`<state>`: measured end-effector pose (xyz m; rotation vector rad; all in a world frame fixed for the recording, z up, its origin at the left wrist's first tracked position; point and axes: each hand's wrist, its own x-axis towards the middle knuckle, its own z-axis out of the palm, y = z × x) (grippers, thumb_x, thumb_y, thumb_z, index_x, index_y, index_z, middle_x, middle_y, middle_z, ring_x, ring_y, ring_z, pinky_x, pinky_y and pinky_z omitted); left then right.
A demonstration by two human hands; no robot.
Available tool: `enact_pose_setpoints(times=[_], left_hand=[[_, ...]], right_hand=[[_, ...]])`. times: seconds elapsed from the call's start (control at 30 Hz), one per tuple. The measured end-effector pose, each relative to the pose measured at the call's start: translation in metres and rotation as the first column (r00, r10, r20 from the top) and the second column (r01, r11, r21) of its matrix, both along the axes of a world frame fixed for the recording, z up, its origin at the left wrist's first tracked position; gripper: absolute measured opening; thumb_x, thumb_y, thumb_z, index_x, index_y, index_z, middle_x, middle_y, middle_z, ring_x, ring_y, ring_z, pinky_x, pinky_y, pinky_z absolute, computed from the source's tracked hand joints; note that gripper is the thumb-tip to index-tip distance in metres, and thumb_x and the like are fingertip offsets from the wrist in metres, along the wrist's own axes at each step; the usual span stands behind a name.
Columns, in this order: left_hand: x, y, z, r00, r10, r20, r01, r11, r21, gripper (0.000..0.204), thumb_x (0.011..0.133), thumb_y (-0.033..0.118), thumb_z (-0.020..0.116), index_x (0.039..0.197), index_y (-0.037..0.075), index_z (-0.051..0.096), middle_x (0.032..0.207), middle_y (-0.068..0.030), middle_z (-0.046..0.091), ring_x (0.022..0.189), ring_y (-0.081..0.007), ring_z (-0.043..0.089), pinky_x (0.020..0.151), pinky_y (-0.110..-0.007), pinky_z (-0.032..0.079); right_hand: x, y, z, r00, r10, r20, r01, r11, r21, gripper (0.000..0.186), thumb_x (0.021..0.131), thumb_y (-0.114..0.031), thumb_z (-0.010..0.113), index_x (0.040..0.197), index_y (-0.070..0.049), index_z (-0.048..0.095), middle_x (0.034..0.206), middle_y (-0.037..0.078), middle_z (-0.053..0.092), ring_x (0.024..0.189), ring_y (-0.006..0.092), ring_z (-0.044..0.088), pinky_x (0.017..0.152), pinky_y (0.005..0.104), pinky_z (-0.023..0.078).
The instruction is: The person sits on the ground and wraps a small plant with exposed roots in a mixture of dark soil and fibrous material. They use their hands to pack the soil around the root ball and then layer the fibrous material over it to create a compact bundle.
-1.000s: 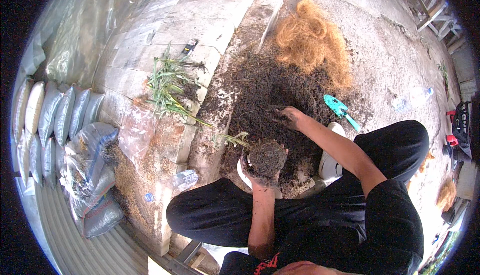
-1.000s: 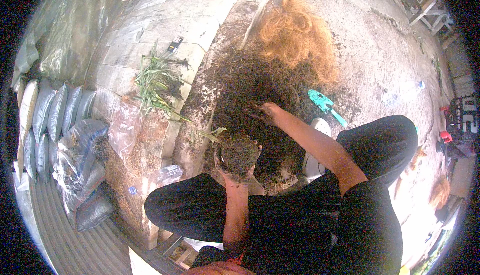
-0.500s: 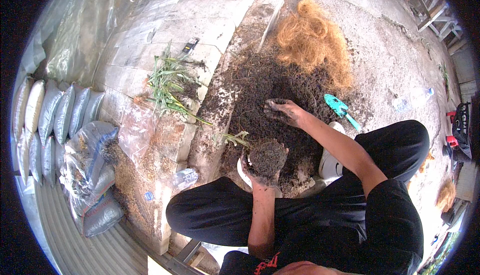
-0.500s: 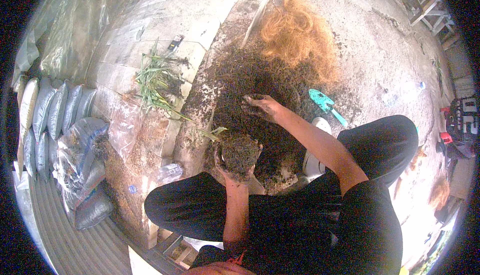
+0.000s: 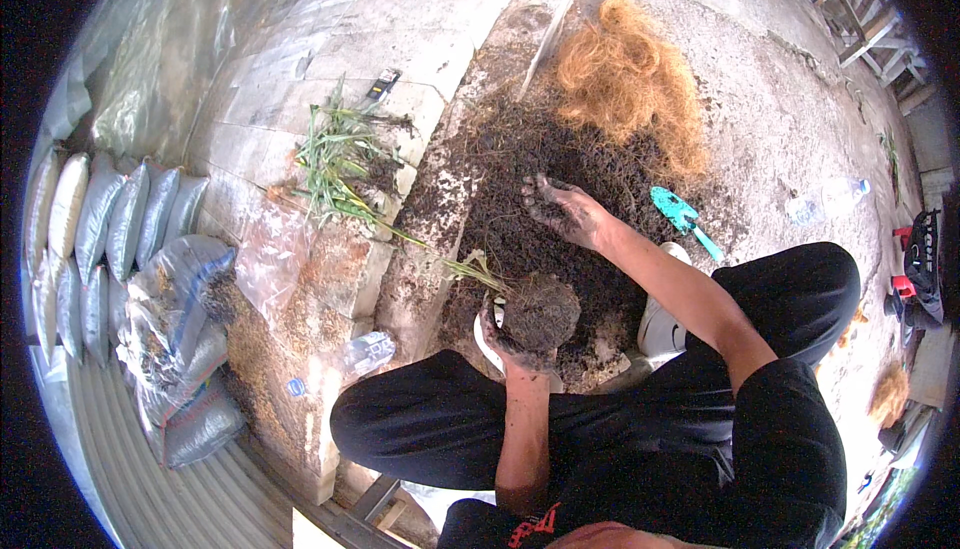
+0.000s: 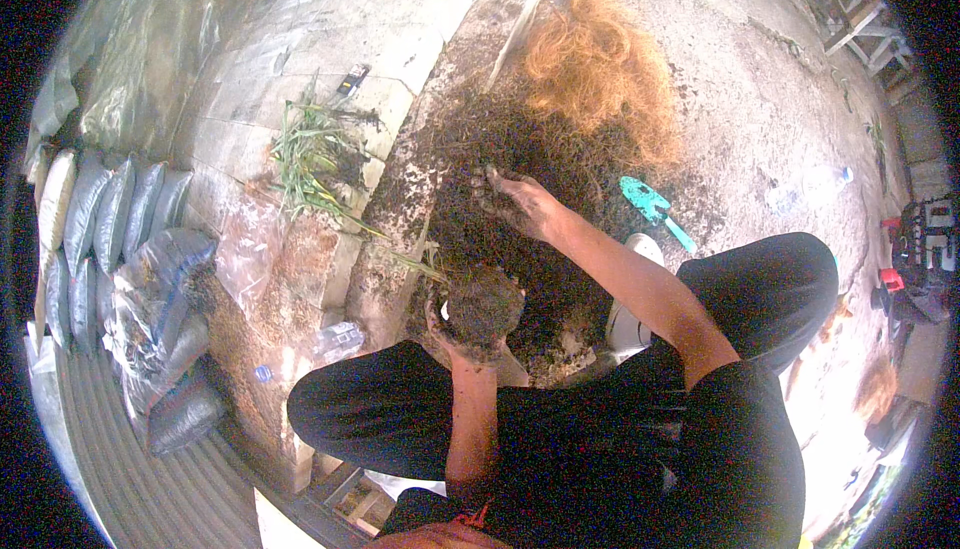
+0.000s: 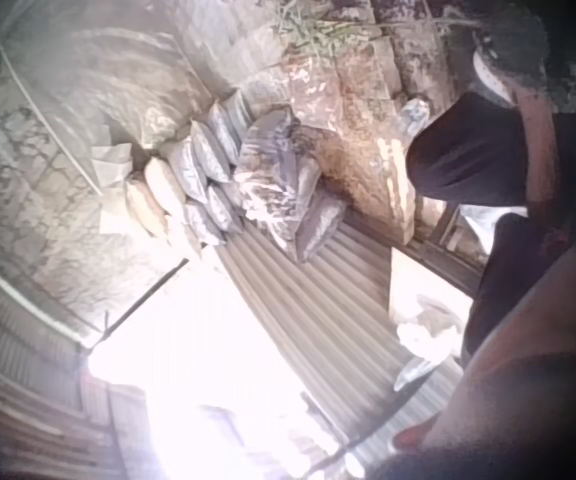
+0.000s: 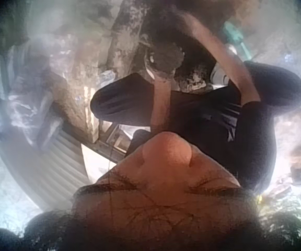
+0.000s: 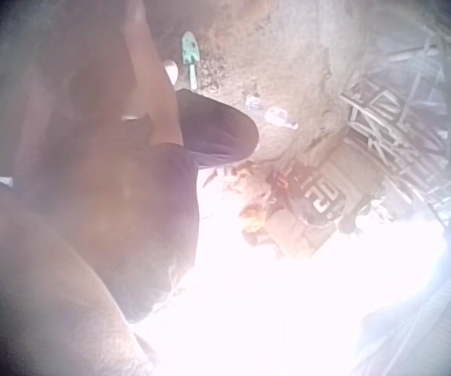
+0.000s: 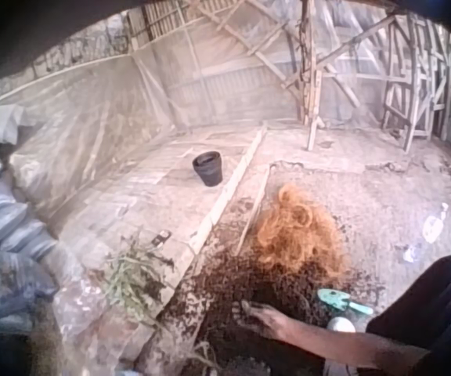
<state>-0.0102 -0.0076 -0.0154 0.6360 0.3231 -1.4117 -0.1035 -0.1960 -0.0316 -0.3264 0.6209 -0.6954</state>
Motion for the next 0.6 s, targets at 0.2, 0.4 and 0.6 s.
enact_pose_setpoints(times=[0.2, 0.4, 0.6], left_hand=[[-0.002, 0.006, 0.004, 0.985, -0.122, -0.123, 0.063, 0.914, -0.400, 0.074, 0.077, 0.062, 0.044, 0.119, 0.003, 0.054, 0.119, -0.0216, 0.054, 0.108, -0.0416, 0.051, 0.092, -0.060, 0.039], [-0.001, 0.003, 0.010, 0.978, -0.153, -0.142, 0.021, 0.749, -0.663, 0.077, 0.077, 0.068, 0.040, 0.123, 0.007, 0.052, 0.121, -0.0203, 0.051, 0.110, -0.0448, 0.046, 0.094, -0.062, 0.035], [0.002, 0.003, 0.014, 0.990, -0.096, -0.100, 0.030, 0.852, -0.522, 0.070, 0.083, 0.066, 0.036, 0.123, 0.011, 0.050, 0.119, -0.0196, 0.051, 0.108, -0.0452, 0.047, 0.086, -0.066, 0.039]], right_hand=[[0.000, -0.006, -0.014, 0.983, 0.169, 0.074, -0.155, 0.974, -0.167, 0.034, 0.087, -0.006, 0.055, 0.121, -0.001, 0.052, 0.121, 0.011, 0.057, 0.112, 0.0221, 0.055, 0.100, 0.0349, 0.044], [0.005, 0.005, 0.028, 0.976, 0.149, 0.158, -0.124, 0.980, -0.157, 0.039, 0.087, -0.007, 0.046, 0.125, 0.001, 0.047, 0.127, 0.013, 0.053, 0.118, 0.0255, 0.050, 0.103, 0.0411, 0.040], [0.000, 0.007, 0.065, 0.989, 0.043, 0.140, -0.065, 0.987, 0.150, 0.036, 0.080, -0.018, 0.059, 0.112, -0.002, 0.055, 0.123, 0.011, 0.055, 0.110, 0.0217, 0.055, 0.103, 0.0342, 0.042]])
